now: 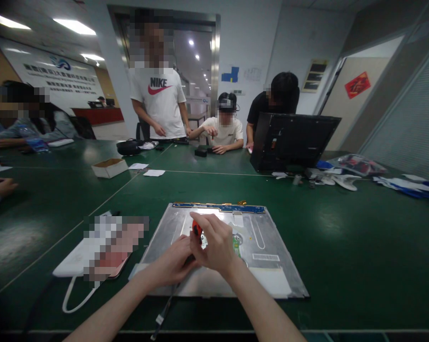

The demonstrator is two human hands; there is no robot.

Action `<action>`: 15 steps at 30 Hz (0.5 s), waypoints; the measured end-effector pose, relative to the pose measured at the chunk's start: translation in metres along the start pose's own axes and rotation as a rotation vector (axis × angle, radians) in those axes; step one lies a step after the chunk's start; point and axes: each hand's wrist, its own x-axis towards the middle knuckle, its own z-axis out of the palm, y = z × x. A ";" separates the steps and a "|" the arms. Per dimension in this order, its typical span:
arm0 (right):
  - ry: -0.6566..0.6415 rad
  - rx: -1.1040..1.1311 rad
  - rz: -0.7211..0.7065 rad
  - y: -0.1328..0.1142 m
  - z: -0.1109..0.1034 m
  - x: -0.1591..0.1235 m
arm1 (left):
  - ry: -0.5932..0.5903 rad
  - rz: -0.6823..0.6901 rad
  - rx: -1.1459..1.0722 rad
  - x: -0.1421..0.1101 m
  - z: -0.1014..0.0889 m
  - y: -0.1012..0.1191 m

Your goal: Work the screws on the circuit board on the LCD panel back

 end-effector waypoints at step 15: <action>0.000 -0.013 -0.013 0.002 0.001 -0.002 | -0.018 0.003 0.029 0.001 0.005 -0.006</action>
